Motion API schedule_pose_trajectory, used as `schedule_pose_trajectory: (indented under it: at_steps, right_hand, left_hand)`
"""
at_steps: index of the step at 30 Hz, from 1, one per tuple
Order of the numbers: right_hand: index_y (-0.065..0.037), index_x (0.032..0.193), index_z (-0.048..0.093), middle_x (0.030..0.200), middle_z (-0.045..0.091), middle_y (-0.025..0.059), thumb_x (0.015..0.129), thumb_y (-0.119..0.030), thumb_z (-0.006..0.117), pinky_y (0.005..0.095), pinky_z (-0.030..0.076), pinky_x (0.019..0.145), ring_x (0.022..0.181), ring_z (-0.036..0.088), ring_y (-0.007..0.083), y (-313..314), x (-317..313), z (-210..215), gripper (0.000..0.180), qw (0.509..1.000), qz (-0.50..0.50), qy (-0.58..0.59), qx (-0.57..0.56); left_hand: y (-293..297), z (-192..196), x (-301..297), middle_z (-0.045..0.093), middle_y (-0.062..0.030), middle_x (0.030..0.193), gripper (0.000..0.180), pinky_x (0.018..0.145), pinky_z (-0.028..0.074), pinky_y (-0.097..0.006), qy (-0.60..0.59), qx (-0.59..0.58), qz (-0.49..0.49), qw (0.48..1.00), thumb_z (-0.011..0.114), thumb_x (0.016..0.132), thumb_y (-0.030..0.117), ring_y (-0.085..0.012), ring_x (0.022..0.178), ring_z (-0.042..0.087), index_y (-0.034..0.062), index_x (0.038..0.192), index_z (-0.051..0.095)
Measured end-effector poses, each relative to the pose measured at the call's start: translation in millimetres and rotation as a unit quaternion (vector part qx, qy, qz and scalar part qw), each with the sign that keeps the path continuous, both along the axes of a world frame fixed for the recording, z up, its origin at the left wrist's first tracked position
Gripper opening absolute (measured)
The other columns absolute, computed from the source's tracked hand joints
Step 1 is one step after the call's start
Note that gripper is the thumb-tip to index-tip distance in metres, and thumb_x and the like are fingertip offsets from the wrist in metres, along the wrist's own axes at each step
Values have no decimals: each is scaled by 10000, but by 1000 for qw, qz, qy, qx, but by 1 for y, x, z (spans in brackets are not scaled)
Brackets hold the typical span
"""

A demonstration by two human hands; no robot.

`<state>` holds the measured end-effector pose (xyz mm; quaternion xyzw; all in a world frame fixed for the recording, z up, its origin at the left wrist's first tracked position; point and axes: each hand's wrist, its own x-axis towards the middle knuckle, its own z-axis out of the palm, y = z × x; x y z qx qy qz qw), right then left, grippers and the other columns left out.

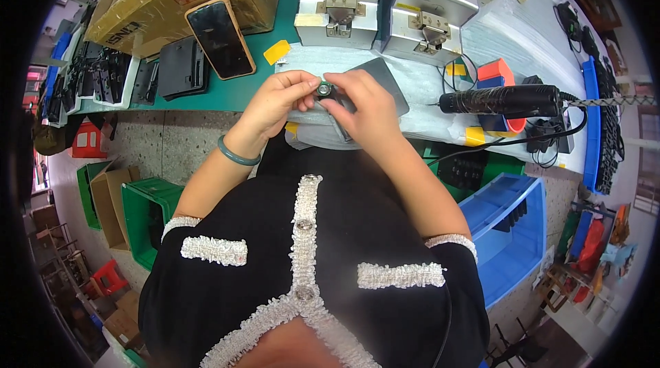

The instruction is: The person assembles electronic housing components using an electric screwdriver.

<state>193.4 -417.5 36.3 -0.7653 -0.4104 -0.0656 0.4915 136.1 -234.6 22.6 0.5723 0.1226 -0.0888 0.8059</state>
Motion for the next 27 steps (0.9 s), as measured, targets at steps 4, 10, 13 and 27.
schedule_pose_trajectory:
  at_steps: [4, 10, 13, 27]
  right_hand:
    - [-59, 1057, 673, 876, 642, 64, 741, -47, 769, 280, 531, 668, 747, 635, 154, 8, 7, -8, 330, 998, 6, -23, -51]
    - [-64, 969, 722, 865, 629, 26, 712, -46, 786, 238, 491, 626, 696, 589, 113, -1, 38, -12, 266, 983, 65, 126, -120]
    - [-69, 965, 727, 843, 621, 21, 706, -62, 794, 230, 471, 625, 674, 554, 110, 3, 45, -10, 267, 973, 110, 132, -153]
    - [-102, 1160, 651, 912, 615, 53, 644, -120, 830, 271, 460, 695, 762, 547, 161, -9, 55, 8, 546, 961, 137, 144, -190]
  left_hand:
    - [3, -5, -4, 621, 14, 791, 175, 655, 430, -193, 3, -18, 6, 1000, 616, 930, 187, -53, 707, 537, 30, 982, 673]
    - [7, -21, -12, 624, -12, 878, 218, 696, 458, -209, -116, 204, 96, 967, 600, 930, 127, -74, 773, 563, 15, 1103, 670]
    - [10, -23, -15, 619, -26, 918, 198, 709, 463, -216, -161, 289, 64, 941, 605, 915, 93, -85, 784, 561, 5, 1077, 678]
    - [-5, -19, -18, 626, -78, 879, 227, 658, 484, -276, -225, 370, 88, 897, 675, 812, 59, -178, 739, 601, 46, 1039, 674]
